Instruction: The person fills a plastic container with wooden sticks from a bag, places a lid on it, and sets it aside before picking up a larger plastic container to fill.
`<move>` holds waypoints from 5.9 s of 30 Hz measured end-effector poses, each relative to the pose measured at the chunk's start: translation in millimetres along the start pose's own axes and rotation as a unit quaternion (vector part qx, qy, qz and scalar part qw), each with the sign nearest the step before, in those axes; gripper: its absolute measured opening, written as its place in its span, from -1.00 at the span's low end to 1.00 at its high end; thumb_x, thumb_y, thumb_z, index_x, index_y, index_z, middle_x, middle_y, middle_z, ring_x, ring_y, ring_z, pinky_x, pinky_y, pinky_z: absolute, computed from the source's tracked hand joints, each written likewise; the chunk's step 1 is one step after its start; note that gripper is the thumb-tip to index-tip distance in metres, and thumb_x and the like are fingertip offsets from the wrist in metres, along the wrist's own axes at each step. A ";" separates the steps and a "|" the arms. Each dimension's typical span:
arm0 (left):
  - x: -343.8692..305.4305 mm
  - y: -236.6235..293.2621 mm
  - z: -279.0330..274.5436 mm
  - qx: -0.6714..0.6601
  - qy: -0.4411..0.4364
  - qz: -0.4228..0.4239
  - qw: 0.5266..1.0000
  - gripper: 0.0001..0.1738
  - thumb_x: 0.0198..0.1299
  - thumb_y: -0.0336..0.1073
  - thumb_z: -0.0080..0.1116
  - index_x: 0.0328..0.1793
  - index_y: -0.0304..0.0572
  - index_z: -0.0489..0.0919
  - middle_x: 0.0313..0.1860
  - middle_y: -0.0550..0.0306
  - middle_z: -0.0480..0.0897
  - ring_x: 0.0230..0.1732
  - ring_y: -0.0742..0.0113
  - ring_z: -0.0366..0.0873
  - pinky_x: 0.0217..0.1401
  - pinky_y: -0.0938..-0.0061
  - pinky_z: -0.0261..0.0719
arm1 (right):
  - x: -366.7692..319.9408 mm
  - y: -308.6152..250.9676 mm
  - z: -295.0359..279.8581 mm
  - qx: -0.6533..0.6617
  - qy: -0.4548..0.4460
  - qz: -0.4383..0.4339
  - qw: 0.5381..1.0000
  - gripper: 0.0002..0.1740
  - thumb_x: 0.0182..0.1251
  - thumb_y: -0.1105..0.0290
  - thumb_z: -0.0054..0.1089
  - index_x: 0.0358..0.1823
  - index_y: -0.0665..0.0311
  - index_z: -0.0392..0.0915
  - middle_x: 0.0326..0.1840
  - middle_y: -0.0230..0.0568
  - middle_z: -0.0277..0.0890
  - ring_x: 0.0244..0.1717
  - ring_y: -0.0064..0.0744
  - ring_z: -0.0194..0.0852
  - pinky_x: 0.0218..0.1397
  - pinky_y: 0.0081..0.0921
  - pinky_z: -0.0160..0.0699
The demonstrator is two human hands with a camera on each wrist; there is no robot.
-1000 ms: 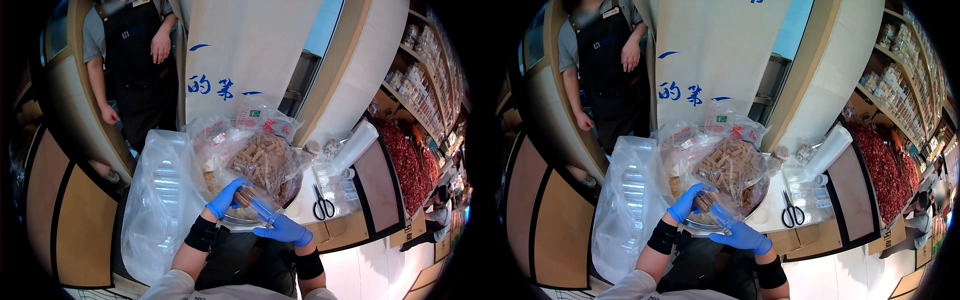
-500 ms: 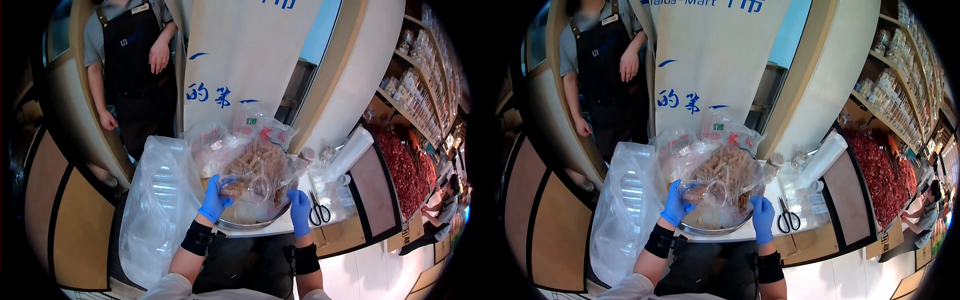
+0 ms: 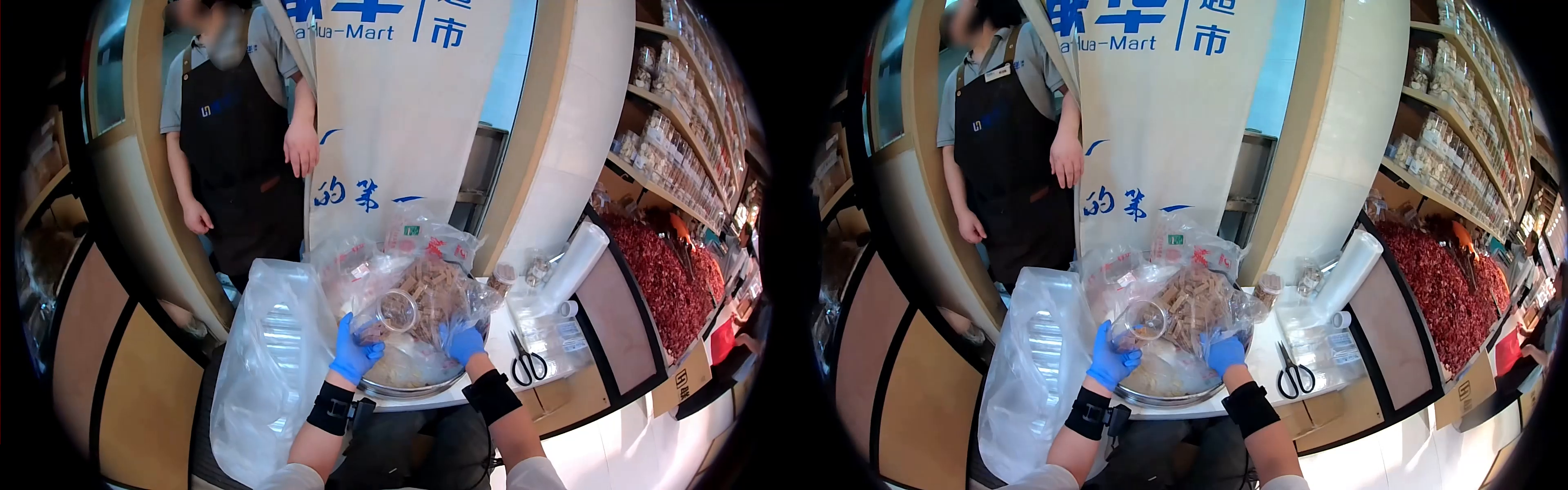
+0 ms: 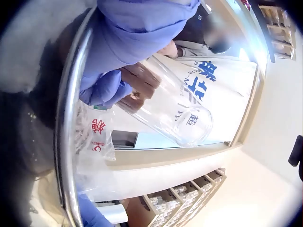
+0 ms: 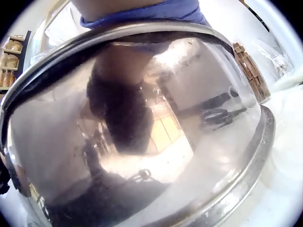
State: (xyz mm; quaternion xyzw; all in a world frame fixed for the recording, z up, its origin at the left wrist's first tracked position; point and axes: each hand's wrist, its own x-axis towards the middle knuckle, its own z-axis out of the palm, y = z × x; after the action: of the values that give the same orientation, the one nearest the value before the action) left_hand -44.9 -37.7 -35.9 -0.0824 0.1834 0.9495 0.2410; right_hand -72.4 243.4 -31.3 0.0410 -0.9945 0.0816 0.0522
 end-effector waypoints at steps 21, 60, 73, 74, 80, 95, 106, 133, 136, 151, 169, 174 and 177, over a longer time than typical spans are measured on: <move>12.2 1.9 4.1 0.048 0.024 0.029 0.998 -0.25 0.15 0.39 -0.08 -0.01 -0.18 0.61 -0.46 0.12 0.54 -0.63 0.29 0.29 -0.63 0.49 0.17 | 48.5 54.1 106.6 -0.048 0.052 0.028 0.997 -0.54 0.36 0.20 -0.13 0.14 0.23 0.59 0.20 0.05 0.54 0.17 0.07 0.54 0.44 0.05 0.14; 1.0 18.9 -38.2 0.244 0.008 0.168 0.955 -0.45 0.23 -0.22 0.15 0.37 -0.06 0.37 0.15 -0.01 0.55 -0.14 0.06 0.60 -0.24 0.15 0.62 | -13.7 -9.5 30.9 0.161 0.085 0.117 0.976 -0.71 0.21 0.40 0.13 -0.11 0.47 0.52 -0.19 0.34 0.58 -0.22 0.19 0.66 -0.16 -0.03 0.63; -4.5 17.9 -7.2 0.204 0.119 0.101 0.966 -0.61 0.19 0.10 0.08 -0.17 -0.03 0.60 -0.36 0.06 0.61 -0.39 0.11 0.55 -0.40 0.28 0.53 | -39.3 -15.7 -12.6 0.310 0.173 0.085 0.931 -0.73 0.18 0.41 0.16 -0.14 0.42 0.49 -0.27 0.24 0.59 -0.20 0.23 0.60 -0.13 -0.07 0.58; -3.2 19.3 -5.9 0.190 0.132 0.092 0.969 -0.61 0.20 0.10 0.07 -0.16 -0.03 0.60 -0.36 0.05 0.61 -0.41 0.10 0.55 -0.40 0.27 0.53 | -40.2 -16.6 -23.8 0.371 0.161 0.115 0.907 -0.73 0.19 0.41 0.16 -0.11 0.41 0.47 -0.25 0.22 0.58 -0.22 0.21 0.59 -0.14 -0.09 0.58; -0.9 22.0 -16.0 0.155 0.094 0.074 0.981 -0.56 0.25 0.12 0.01 -0.03 -0.04 0.59 -0.35 0.00 0.62 -0.46 0.05 0.54 -0.42 0.20 0.56 | -14.6 1.1 16.7 0.403 0.387 -0.003 0.829 -0.71 0.24 0.36 0.21 -0.08 0.32 0.42 -0.26 -0.04 0.54 -0.34 -0.15 0.55 -0.26 -0.27 0.57; -19.1 -16.1 36.0 0.251 0.067 0.105 0.960 -0.40 0.34 0.28 -0.11 0.10 -0.03 0.59 -0.24 0.22 0.66 -0.41 0.43 0.56 -0.51 0.60 0.37 | -78.4 -65.5 -73.7 0.682 0.324 0.080 0.651 -0.65 0.21 0.51 0.39 -0.16 0.16 0.33 -0.38 -0.40 0.43 -0.45 -0.67 0.44 -0.45 -0.70 0.41; -12.8 -12.4 22.6 0.224 0.065 0.142 0.962 -0.39 0.33 0.31 -0.12 0.13 -0.03 0.53 -0.17 0.18 0.61 -0.39 0.39 0.56 -0.58 0.56 0.32 | -100.9 -90.7 -56.0 0.618 0.301 0.022 0.726 -0.62 0.17 0.61 0.40 -0.13 0.23 0.34 -0.14 -0.26 0.46 -0.13 -0.53 0.56 -0.07 -0.61 0.55; -23.2 -17.0 38.8 0.330 0.033 0.096 0.938 -0.52 0.34 0.20 -0.07 0.00 0.03 0.60 -0.42 0.33 0.56 -0.52 0.56 0.38 -0.55 0.62 0.16 | -105.4 -51.5 -70.3 0.501 -0.014 -0.118 0.857 -0.64 0.35 0.48 0.22 0.18 0.26 0.57 0.28 -0.18 0.51 0.23 -0.43 0.48 0.24 -0.49 0.48; -22.8 -17.8 39.2 0.312 0.036 0.102 0.944 -0.50 0.35 0.23 -0.08 0.02 0.03 0.58 -0.40 0.31 0.58 -0.50 0.55 0.38 -0.55 0.62 0.16 | -107.9 -55.3 -77.7 0.526 -0.002 -0.062 0.848 -0.67 0.34 0.48 0.23 0.13 0.26 0.60 0.17 -0.17 0.58 0.07 -0.41 0.58 0.09 -0.52 0.56; -23.1 -16.1 37.7 0.311 0.049 0.106 0.943 -0.50 0.33 0.25 -0.07 -0.04 0.05 0.60 -0.40 0.31 0.58 -0.51 0.56 0.39 -0.56 0.62 0.16 | -115.0 -43.8 -85.3 0.375 -0.106 -0.243 0.888 -0.55 0.42 0.13 0.13 0.27 0.12 0.53 0.35 0.10 0.37 0.50 0.05 0.13 0.46 -0.20 0.20; -28.9 -17.4 44.5 0.338 0.038 0.066 0.938 -0.42 0.34 0.29 -0.12 -0.03 -0.03 0.60 -0.48 0.27 0.52 -0.64 0.53 0.30 -0.64 0.62 0.11 | -113.5 -44.1 -95.8 0.509 -0.219 -0.129 0.822 -0.26 0.17 0.27 0.20 0.46 0.11 0.33 0.07 -0.21 0.52 -0.54 -0.73 0.17 -0.42 -0.76 0.25; -27.9 -18.8 45.2 0.361 0.051 0.049 0.930 -0.43 0.34 0.28 -0.14 -0.03 -0.02 0.60 -0.44 0.27 0.54 -0.58 0.54 0.34 -0.61 0.64 0.14 | -111.8 -43.8 -105.2 0.606 -0.308 -0.149 0.718 -0.10 0.29 -0.18 0.10 0.51 0.25 0.19 -0.67 -0.53 0.26 -0.75 -0.77 0.00 -0.61 -0.79 -0.02; -27.9 -23.1 51.6 0.364 0.084 0.067 0.925 -0.48 0.30 0.25 -0.10 -0.10 0.01 0.60 -0.55 0.24 0.50 -0.69 0.54 0.27 -0.65 0.61 0.13 | -112.4 -45.1 -106.5 0.626 -0.338 -0.120 0.692 0.14 0.18 -0.48 -0.03 0.52 0.33 0.12 -0.78 -0.60 0.12 -0.79 -0.77 -0.05 -0.67 -0.76 -0.09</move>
State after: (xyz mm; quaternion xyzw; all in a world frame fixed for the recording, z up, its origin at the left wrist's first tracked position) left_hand -12.8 -10.8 11.3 -0.0559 0.5407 0.8210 0.1742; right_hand 53.4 225.0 67.9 0.2078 -0.6500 0.6593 -0.3157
